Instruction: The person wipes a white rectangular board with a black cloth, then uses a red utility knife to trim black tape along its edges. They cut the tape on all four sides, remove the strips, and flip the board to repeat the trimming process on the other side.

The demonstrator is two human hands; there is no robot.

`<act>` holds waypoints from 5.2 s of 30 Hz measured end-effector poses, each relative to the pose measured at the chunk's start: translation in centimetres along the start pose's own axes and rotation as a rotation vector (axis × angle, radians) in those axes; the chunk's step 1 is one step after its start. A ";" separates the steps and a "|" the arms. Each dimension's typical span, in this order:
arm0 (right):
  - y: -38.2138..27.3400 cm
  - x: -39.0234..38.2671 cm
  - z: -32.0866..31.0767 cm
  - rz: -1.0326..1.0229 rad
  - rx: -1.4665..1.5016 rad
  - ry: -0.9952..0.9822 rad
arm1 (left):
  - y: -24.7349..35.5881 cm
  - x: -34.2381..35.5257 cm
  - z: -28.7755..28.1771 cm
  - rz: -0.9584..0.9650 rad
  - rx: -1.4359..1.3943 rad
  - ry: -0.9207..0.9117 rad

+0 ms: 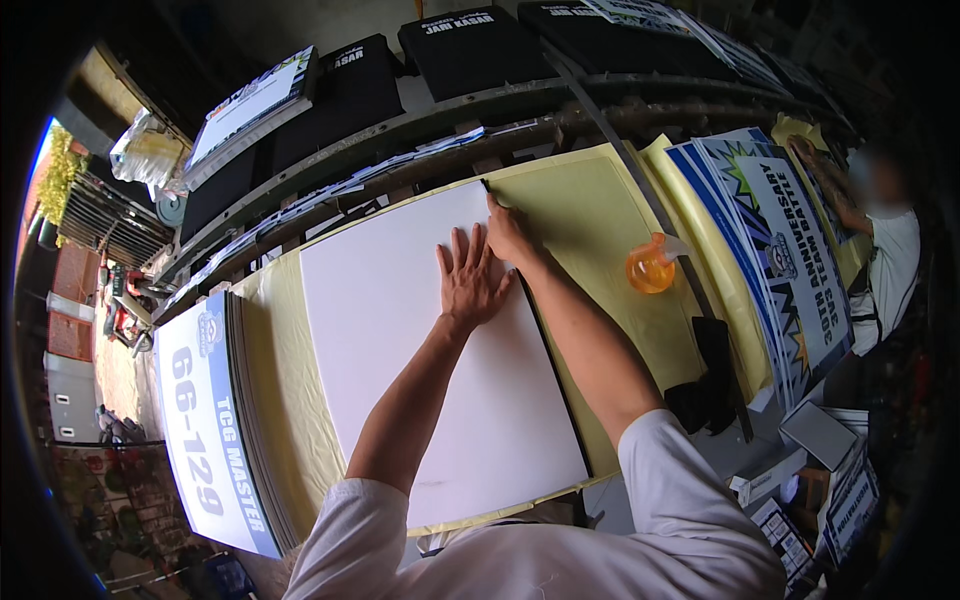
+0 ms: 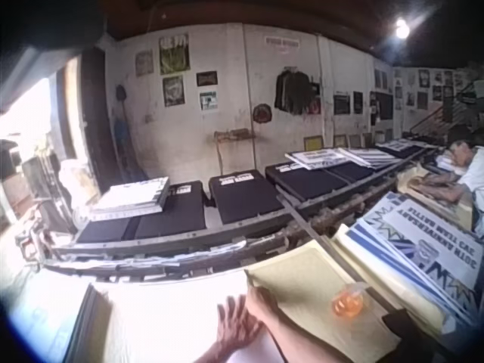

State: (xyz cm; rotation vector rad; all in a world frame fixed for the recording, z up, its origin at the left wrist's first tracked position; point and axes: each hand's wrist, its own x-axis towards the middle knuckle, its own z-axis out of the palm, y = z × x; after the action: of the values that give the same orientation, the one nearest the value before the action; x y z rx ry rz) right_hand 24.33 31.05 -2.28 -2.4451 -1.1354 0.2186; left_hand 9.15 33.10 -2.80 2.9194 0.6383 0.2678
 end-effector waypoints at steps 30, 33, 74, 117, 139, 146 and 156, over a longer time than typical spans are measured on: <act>0.0 -15.7 -4.4 0.028 0.099 -0.112 | -0.8 -0.3 0.8 -0.018 0.000 0.039; 0.1 -17.7 -4.9 0.058 0.107 -0.133 | -0.6 -0.3 0.5 -0.030 0.023 0.015; 1.5 -49.0 -10.1 0.188 0.059 -0.308 | -1.7 0.3 2.4 -0.034 0.145 0.020; -0.6 -11.8 -7.8 0.126 0.158 -0.099 | -0.8 -0.4 1.3 -0.006 0.025 0.080; 0.8 2.0 2.7 0.046 0.074 -0.054 | -0.5 -0.6 0.1 -0.018 -0.028 0.073; 0.0 0.9 0.9 0.008 0.048 -0.048 | -0.4 -0.5 0.0 -0.024 -0.026 0.053; -1.7 -3.8 -4.1 0.066 0.000 -0.143 | -0.4 -0.4 0.3 -0.032 0.040 -0.006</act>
State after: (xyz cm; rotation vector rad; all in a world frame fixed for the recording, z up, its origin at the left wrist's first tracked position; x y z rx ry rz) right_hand 21.94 27.83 1.97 -2.5025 -1.1131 0.4198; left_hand 8.66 33.25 -3.22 2.9435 0.6964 0.2449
